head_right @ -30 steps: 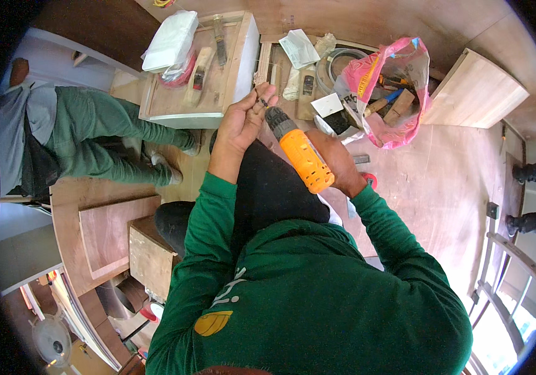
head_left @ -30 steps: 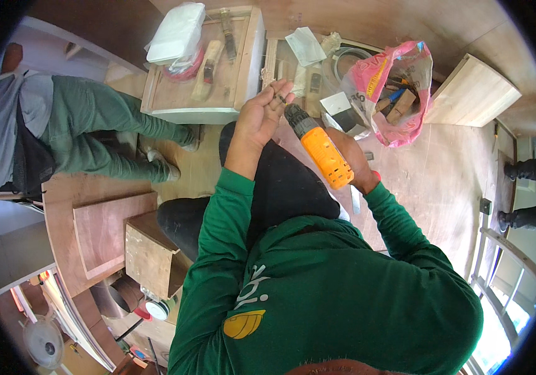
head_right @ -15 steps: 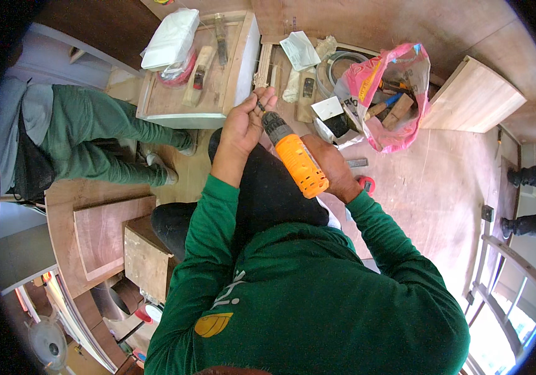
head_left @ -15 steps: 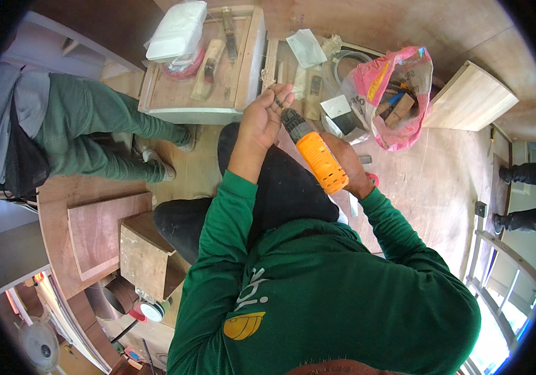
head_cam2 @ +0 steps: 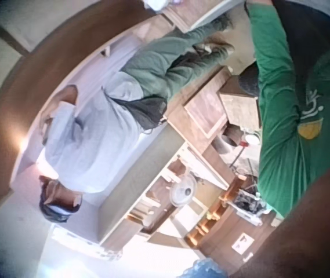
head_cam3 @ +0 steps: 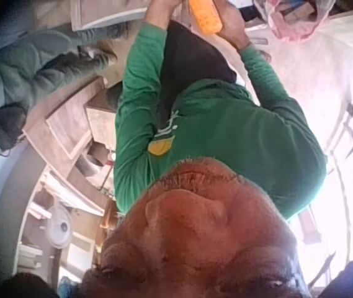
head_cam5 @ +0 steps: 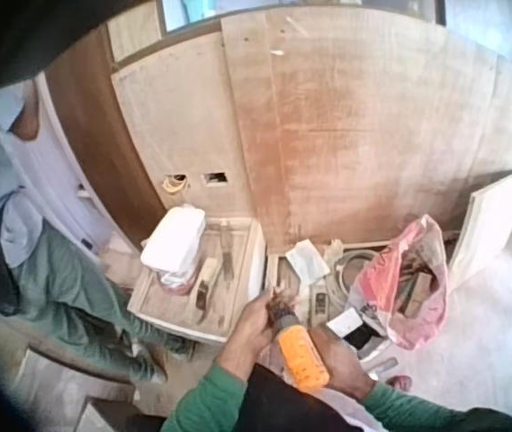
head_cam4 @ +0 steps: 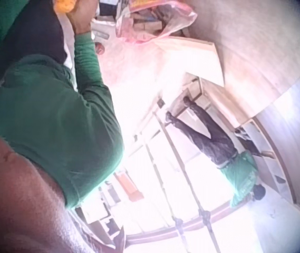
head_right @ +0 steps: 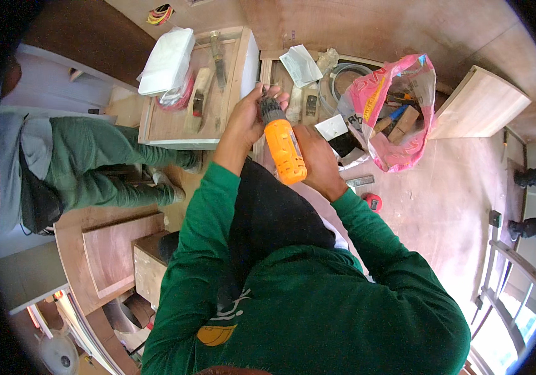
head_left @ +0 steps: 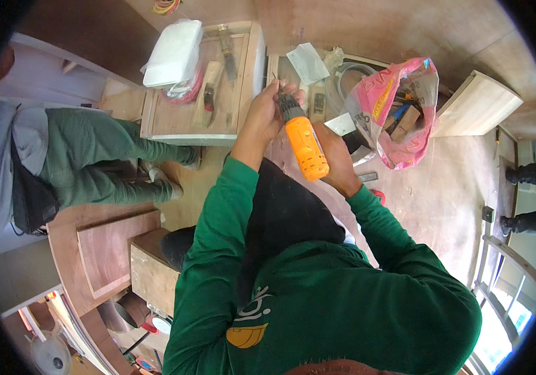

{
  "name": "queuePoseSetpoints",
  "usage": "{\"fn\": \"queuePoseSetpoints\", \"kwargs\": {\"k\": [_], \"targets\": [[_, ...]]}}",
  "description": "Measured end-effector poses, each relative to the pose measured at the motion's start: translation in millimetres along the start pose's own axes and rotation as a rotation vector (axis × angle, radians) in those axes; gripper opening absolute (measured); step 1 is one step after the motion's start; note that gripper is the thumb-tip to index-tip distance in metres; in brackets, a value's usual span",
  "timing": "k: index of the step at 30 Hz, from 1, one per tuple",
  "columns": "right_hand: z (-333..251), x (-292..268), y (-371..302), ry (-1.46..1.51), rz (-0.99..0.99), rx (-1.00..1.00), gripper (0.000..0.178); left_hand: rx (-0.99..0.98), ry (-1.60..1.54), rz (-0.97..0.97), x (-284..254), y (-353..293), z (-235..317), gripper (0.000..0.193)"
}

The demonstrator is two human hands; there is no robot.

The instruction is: The person reviews a document, then uses a power drill to drive screws into a wooden panel. They then pick up a wooden board and wipe its surface with a cloth.

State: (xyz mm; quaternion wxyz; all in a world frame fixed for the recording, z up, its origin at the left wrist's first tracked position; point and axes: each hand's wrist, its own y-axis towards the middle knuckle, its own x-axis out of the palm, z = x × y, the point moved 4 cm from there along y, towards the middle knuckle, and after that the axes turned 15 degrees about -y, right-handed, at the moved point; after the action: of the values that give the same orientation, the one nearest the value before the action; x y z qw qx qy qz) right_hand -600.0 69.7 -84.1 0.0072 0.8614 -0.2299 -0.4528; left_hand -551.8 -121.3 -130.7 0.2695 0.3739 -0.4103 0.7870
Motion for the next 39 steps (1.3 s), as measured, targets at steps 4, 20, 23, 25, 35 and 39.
{"fn": "queuePoseSetpoints", "kwargs": {"k": [4,20,23,25,35,39], "targets": [[21.2,20.5,45.7,-0.04,0.079,0.048,0.045,-0.041,0.132,0.012,7.5,60.9,16.9,0.025],[73.6,82.7,137.2,-0.089,0.073,0.27,0.055,-0.126,0.341,0.14,-10.2,210.4,42.8,0.032],[69.9,82.2,137.7,-0.09,0.09,0.264,0.055,-0.121,0.342,0.12,-12.6,211.0,43.8,0.031],[71.1,82.7,140.3,-0.104,0.092,0.263,0.055,-0.108,0.313,0.122,-12.5,216.7,44.9,0.03],[76.7,82.6,162.5,-0.025,0.159,0.29,0.042,-0.161,0.434,0.134,-4.7,259.3,59.4,0.023],[72.0,77.8,160.8,-0.056,0.095,0.314,0.045,-0.168,0.42,0.121,-7.4,249.3,57.3,0.035]]}}
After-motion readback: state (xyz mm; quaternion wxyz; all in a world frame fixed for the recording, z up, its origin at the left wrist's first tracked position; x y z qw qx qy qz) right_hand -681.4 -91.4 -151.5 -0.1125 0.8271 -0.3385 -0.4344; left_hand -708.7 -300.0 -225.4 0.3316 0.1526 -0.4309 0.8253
